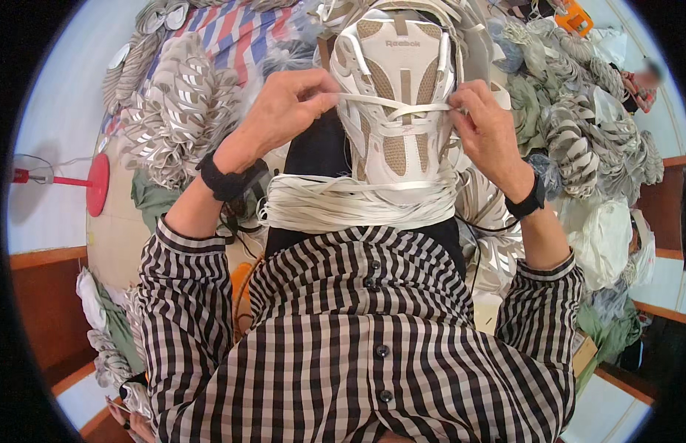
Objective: The recorder is lacing a white and silver Reebok shoe upper while sitting among piles of similar shoe components.
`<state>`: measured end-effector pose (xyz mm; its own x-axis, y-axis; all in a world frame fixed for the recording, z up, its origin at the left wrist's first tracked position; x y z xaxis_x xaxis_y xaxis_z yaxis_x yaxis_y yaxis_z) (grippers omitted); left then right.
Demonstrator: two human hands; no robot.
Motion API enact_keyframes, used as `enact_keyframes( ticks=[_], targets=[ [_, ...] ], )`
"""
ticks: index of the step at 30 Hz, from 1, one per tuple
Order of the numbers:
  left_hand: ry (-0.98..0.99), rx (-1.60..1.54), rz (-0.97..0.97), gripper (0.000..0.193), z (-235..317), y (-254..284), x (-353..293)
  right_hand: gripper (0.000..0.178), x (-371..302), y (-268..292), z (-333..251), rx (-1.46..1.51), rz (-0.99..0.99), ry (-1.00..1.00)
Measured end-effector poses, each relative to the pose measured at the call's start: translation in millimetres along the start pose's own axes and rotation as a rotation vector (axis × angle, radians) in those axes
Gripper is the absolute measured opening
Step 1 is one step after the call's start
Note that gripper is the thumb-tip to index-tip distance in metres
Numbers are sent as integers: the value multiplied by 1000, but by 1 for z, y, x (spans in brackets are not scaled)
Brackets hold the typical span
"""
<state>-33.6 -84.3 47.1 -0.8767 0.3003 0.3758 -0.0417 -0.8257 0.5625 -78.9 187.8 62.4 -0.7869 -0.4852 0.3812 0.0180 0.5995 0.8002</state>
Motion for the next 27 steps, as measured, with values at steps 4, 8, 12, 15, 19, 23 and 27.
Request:
enact_keyframes(
  ticks=[4, 8, 12, 15, 19, 23, 27],
  targets=[
    [61, -184, 12, 13, 3, 5, -6, 13, 1, 2, 6, 38, -43, -54],
    [73, -237, -35, 15, 8, 10, -7, 12, 3, 6, 9, 20, -84, -133],
    [80, -166, -81, 17, 22, 17, -1, 15, -4, 14, 9, -467, 62, 113],
    [28, -123, -96, 17, 23, 21, 0, 16, -4, 20, 10, -514, 188, 166],
    [87, -85, -137, 18, 10, 21, -8, 13, -2, 24, 20, -629, 241, 123],
    [117, -134, -118, 18, 9, 18, -10, 8, -5, 27, 37, -726, 188, 35],
    [204, -216, -142, 18, 10, 21, -9, 4, -5, 32, 53, -691, 170, -62]
  ],
)
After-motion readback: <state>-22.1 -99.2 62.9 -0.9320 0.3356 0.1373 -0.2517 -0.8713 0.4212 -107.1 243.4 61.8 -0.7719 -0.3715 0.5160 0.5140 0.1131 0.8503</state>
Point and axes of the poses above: each hand's wrist, its own x-axis towards the middle knuckle, its own y-axis out of the back of the hand, z = x × y, the point moved 3 cm from there along x, towards the middle knuckle, and after that the axes turned 14 degrees about -y, right-handed, at the moved point
